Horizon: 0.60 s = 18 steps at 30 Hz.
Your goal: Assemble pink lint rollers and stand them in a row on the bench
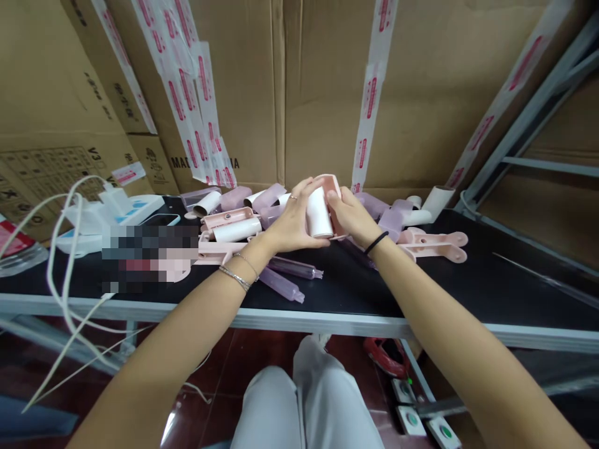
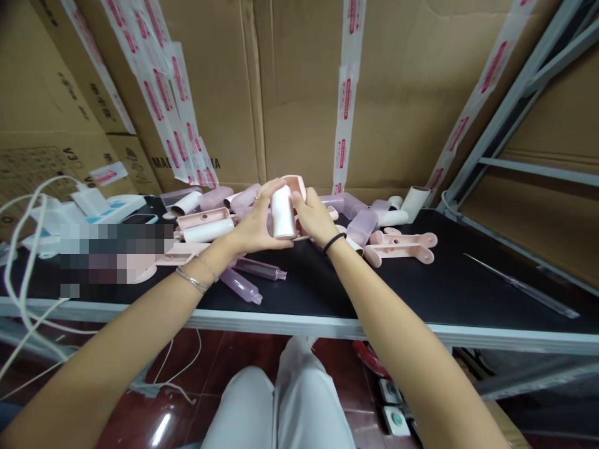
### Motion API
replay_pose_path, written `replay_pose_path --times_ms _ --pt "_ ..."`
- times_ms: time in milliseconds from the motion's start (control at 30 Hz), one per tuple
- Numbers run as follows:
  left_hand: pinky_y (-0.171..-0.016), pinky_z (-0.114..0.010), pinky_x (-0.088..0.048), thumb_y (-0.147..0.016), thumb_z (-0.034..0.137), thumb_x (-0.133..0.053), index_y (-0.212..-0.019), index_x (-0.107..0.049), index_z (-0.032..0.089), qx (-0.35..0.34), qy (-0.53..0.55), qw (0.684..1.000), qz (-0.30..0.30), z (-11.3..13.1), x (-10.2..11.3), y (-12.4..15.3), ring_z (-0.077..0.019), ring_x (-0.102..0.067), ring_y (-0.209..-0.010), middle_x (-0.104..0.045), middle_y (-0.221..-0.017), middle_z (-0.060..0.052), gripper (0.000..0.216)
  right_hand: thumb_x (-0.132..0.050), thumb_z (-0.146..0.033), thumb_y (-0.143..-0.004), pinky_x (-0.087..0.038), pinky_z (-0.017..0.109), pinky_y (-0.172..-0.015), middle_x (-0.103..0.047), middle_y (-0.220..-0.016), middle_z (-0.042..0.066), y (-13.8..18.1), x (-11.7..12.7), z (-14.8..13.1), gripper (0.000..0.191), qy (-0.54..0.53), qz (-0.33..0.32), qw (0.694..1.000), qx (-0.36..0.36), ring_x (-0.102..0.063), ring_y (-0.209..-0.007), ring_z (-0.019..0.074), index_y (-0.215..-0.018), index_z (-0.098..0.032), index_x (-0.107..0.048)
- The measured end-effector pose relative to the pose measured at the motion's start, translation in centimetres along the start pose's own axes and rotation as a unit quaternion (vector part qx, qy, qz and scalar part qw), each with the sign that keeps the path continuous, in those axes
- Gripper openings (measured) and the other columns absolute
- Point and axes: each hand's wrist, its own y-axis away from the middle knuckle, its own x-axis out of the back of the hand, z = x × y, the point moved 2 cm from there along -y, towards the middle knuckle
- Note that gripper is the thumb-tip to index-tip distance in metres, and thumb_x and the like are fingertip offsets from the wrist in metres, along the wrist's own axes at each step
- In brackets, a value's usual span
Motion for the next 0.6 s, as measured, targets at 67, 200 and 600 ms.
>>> replay_pose_path --times_ms 67,200,600 --pt "-0.115 -0.060 -0.016 -0.051 0.041 -0.086 -0.143 -0.019 0.031 -0.021 -0.018 1.000 0.001 0.0 0.2 -0.1 -0.0370 -0.017 -0.141 -0.021 -0.149 -0.015 0.114 -0.044 -0.051 -0.088 -0.046 0.030 -0.062 -0.058 -0.079 0.004 0.1 -0.3 -0.1 0.029 -0.056 -0.005 0.998 -0.012 -0.057 -0.072 0.0181 -0.087 -0.022 -0.045" --pt "-0.114 -0.061 -0.014 -0.053 0.039 -0.085 -0.143 -0.017 0.031 -0.035 -0.045 0.998 0.001 0.2 0.3 -0.1 -0.0382 -0.012 -0.142 -0.015 -0.151 -0.016 0.113 -0.045 -0.063 -0.083 -0.047 0.031 -0.058 -0.058 -0.080 0.004 0.3 -0.4 -0.2 0.042 -0.120 -0.038 0.991 -0.042 -0.058 -0.070 0.0187 -0.093 -0.023 -0.046" --pt "-0.113 -0.064 -0.016 -0.061 0.035 -0.082 -0.144 -0.017 0.036 -0.072 -0.068 0.995 -0.022 1.6 0.0 -0.3 -0.0394 -0.010 -0.142 -0.009 -0.151 -0.013 0.106 -0.046 -0.063 -0.084 -0.051 0.034 -0.067 -0.065 -0.088 0.009 0.9 -0.1 -1.2 0.046 -0.184 -0.068 0.980 -0.037 -0.062 -0.079 0.0214 -0.095 -0.019 -0.055"
